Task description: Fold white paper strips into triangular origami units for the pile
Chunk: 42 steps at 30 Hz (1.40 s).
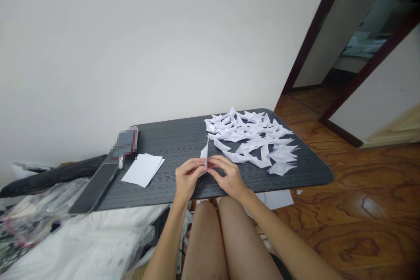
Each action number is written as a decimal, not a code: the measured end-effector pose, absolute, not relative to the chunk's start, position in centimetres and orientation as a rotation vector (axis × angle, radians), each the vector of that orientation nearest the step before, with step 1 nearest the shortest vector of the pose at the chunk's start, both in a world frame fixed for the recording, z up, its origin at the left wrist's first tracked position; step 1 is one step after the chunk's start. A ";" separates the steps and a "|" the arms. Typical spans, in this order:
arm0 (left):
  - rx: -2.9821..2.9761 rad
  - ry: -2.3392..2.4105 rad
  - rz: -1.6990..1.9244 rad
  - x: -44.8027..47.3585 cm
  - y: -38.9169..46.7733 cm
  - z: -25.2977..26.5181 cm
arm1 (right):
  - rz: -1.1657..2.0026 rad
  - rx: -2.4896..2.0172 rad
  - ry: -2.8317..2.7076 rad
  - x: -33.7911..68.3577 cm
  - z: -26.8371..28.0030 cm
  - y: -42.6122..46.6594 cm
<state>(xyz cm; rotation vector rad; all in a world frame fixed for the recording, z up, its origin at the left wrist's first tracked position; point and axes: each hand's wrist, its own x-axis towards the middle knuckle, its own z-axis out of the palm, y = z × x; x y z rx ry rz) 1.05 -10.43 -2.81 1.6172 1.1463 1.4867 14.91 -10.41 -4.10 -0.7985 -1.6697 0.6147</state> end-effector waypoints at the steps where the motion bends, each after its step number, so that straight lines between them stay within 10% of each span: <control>1: 1.629 1.135 1.491 1.0 -10.3 -2.9 | 0.639 -0.791 -1.663 14.9 -4.1 -10.4; 42: 1.415 1.068 1.459 -3.1 -9.7 -2.6 | 1.146 -0.920 -1.404 14.9 -4.8 -9.9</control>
